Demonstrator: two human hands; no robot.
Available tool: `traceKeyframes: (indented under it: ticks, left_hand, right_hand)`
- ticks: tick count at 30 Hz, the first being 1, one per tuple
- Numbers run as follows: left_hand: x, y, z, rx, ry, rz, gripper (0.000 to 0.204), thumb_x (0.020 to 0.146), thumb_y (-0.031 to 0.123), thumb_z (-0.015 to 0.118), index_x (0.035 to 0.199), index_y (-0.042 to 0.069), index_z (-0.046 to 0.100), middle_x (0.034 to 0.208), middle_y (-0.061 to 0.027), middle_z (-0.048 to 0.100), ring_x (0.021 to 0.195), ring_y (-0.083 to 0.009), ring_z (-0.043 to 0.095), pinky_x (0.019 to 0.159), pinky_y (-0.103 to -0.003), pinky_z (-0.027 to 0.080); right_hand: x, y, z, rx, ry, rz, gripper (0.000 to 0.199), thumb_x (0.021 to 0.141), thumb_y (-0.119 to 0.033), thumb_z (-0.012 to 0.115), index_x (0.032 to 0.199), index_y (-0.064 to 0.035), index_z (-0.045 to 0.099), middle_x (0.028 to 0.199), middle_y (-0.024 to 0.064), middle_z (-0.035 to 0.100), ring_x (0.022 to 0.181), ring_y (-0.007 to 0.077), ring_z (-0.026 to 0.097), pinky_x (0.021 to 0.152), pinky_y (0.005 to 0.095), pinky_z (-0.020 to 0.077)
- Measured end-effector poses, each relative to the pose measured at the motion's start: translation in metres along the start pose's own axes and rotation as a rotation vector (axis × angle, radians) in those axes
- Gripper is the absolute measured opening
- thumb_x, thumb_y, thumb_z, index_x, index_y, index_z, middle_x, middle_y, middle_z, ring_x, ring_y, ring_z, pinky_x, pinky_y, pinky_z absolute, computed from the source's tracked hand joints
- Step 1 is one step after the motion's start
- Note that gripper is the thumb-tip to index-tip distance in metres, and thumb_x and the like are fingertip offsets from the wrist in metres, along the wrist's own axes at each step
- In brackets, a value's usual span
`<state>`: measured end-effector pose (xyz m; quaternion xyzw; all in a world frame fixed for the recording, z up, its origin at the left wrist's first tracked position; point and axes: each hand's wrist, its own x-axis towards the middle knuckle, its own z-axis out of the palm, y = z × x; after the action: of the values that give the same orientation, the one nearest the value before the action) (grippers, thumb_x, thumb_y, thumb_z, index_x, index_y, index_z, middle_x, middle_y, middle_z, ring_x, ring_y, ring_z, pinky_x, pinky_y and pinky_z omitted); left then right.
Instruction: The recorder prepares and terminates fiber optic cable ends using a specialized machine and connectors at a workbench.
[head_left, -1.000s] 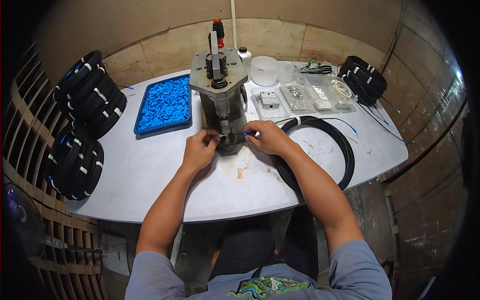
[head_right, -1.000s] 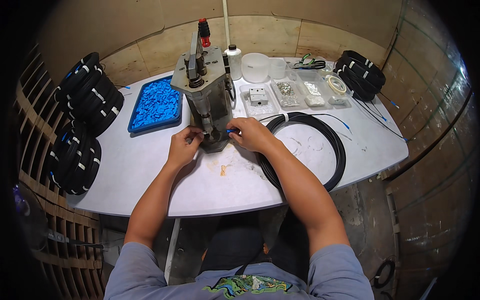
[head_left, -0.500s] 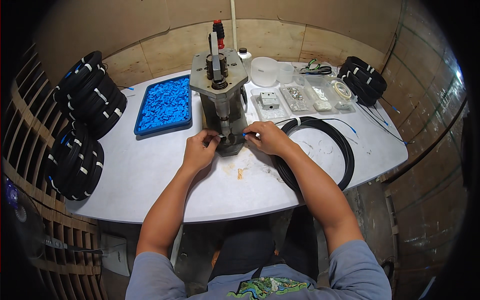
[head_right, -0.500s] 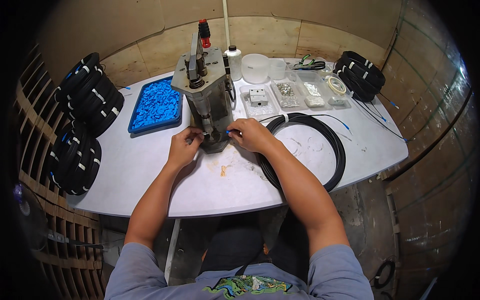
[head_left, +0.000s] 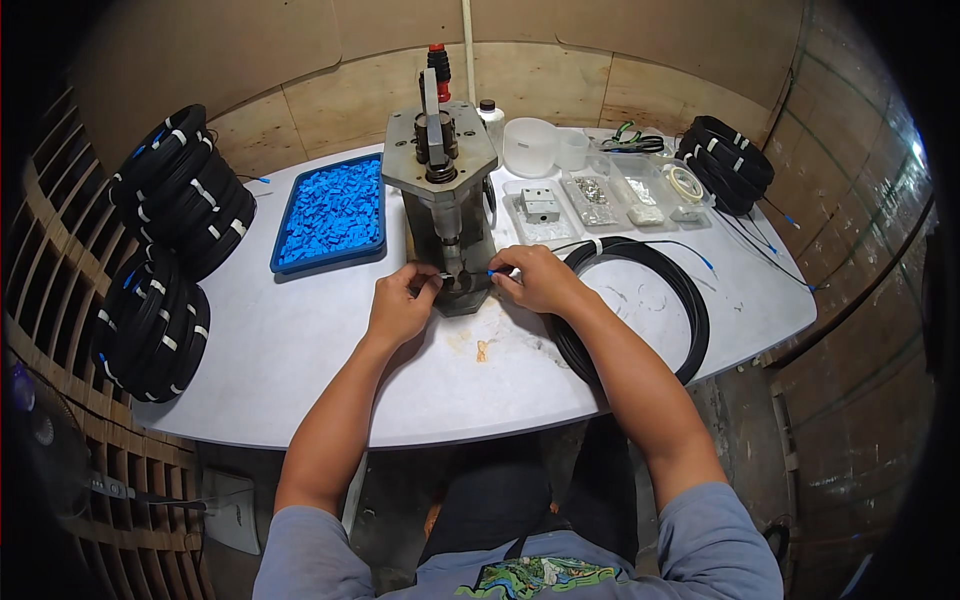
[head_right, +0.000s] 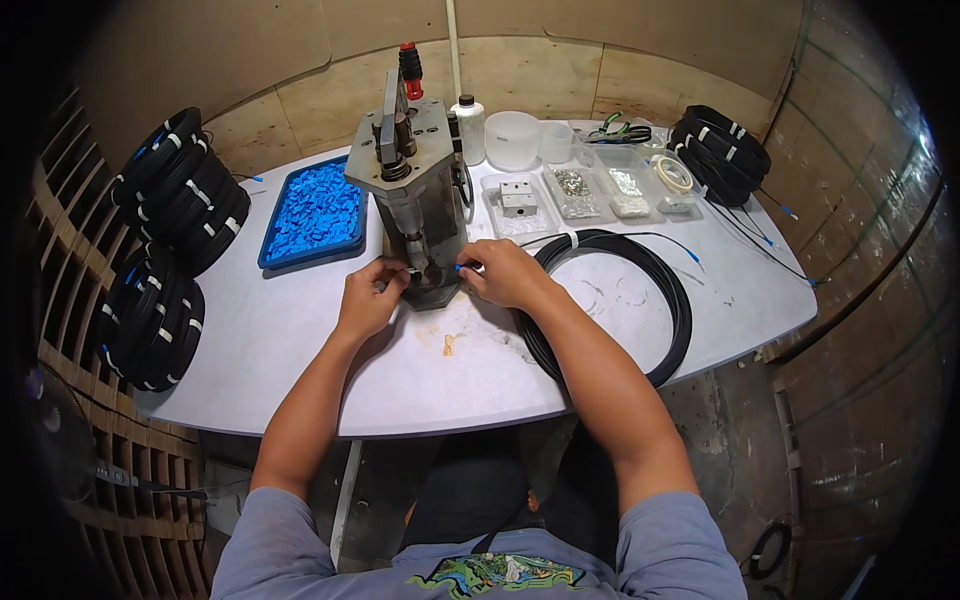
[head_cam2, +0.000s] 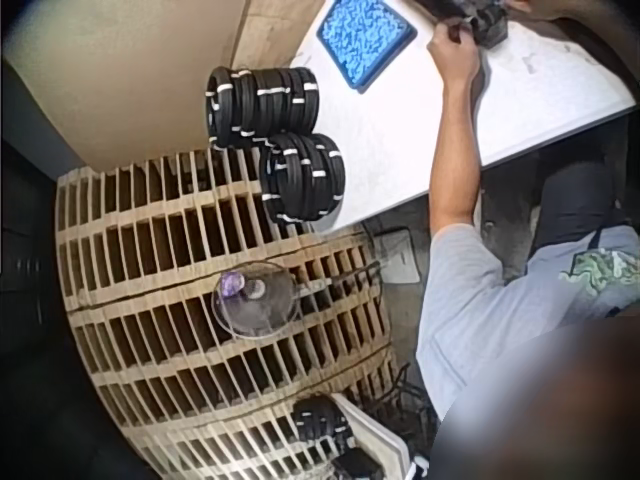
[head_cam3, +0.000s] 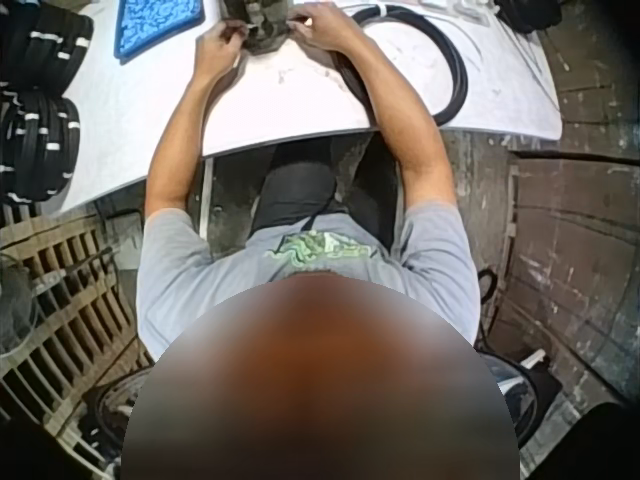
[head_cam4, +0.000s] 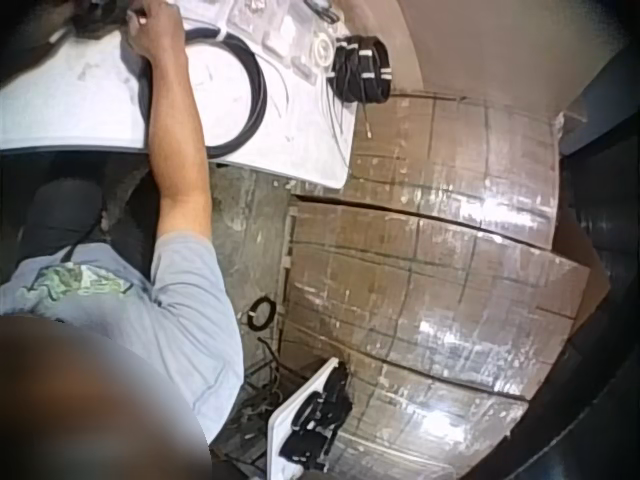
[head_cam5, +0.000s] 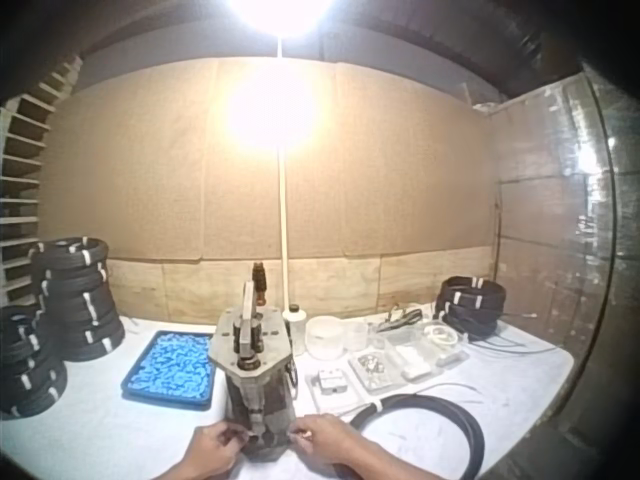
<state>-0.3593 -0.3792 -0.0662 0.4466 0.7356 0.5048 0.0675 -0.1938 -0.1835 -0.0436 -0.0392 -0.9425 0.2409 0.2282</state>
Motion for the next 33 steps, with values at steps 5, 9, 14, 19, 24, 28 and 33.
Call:
traceKeyframes:
  ticks: [5, 9, 14, 19, 24, 28, 33]
  left_hand:
    - [0.000, 0.000, 0.000, 0.003, 0.001, 0.018, 0.019, 0.091, 0.012, 0.066, 0.103, -0.003, 0.071, 0.087, -0.0106, 0.075, 0.082, -0.0168, 0.072, 0.076, -0.030, 0.054]
    - [0.000, 0.001, 0.000, 0.011, -0.006, 0.012, 0.019, 0.091, 0.012, 0.066, 0.103, -0.003, 0.071, 0.087, -0.0105, 0.075, 0.081, -0.0167, 0.072, 0.076, -0.030, 0.054]
    - [0.000, -0.001, 0.000, 0.005, -0.003, 0.022, 0.019, 0.091, 0.012, 0.066, 0.102, -0.003, 0.071, 0.086, -0.0104, 0.075, 0.081, -0.0166, 0.072, 0.075, -0.030, 0.054]
    - [0.000, -0.004, 0.000, -0.008, 0.004, 0.030, 0.019, 0.091, 0.013, 0.067, 0.102, -0.003, 0.071, 0.085, -0.0106, 0.075, 0.080, -0.0163, 0.072, 0.075, -0.029, 0.054]
    - [0.000, -0.001, 0.001, -0.001, 0.004, 0.025, 0.019, 0.091, 0.013, 0.067, 0.102, -0.002, 0.071, 0.084, -0.0107, 0.075, 0.079, -0.0158, 0.071, 0.074, -0.029, 0.053]
    - [-0.001, -0.002, 0.000, -0.014, 0.006, 0.029, 0.019, 0.091, 0.013, 0.067, 0.102, -0.002, 0.071, 0.084, -0.0106, 0.075, 0.079, -0.0157, 0.071, 0.074, -0.029, 0.053]
    - [0.001, -0.007, 0.003, -0.018, 0.037, 0.067, 0.018, 0.089, 0.015, 0.069, 0.099, 0.000, 0.072, 0.082, -0.0138, 0.074, 0.074, -0.0199, 0.072, 0.068, -0.032, 0.054]
  right_hand:
    - [0.000, 0.000, 0.000, -0.017, 0.012, 0.003, 0.017, 0.085, -0.015, 0.071, 0.099, -0.0049, 0.069, 0.096, 0.0158, 0.072, 0.092, 0.0350, 0.069, 0.084, 0.0418, 0.0550]
    - [-0.001, 0.000, -0.001, 0.012, 0.000, 0.021, 0.018, 0.084, -0.013, 0.070, 0.100, -0.0049, 0.069, 0.097, 0.0159, 0.072, 0.093, 0.0349, 0.069, 0.084, 0.0416, 0.0549]
    - [-0.001, -0.003, -0.004, 0.014, 0.006, 0.078, 0.020, 0.080, -0.009, 0.069, 0.100, -0.0047, 0.068, 0.098, 0.0159, 0.072, 0.094, 0.0350, 0.068, 0.085, 0.0417, 0.0547]
    - [-0.003, -0.006, -0.005, -0.102, 0.039, 0.121, 0.021, 0.078, -0.006, 0.070, 0.099, -0.0022, 0.069, 0.098, 0.0173, 0.071, 0.095, 0.0346, 0.069, 0.085, 0.0406, 0.0542]
    - [-0.003, 0.001, -0.004, -0.168, 0.027, 0.161, 0.020, 0.078, -0.007, 0.072, 0.097, -0.0025, 0.069, 0.097, 0.0168, 0.071, 0.096, 0.0353, 0.067, 0.085, 0.0415, 0.0535]
    - [-0.004, 0.001, -0.006, -0.062, 0.056, 0.064, 0.020, 0.080, -0.011, 0.076, 0.097, -0.0039, 0.069, 0.096, 0.0159, 0.070, 0.094, 0.0352, 0.067, 0.083, 0.0418, 0.0532]
    - [-0.002, 0.005, -0.004, -0.069, 0.043, -0.014, 0.016, 0.082, -0.011, 0.077, 0.095, -0.0056, 0.069, 0.094, 0.0150, 0.070, 0.092, 0.0350, 0.067, 0.082, 0.0417, 0.0529]
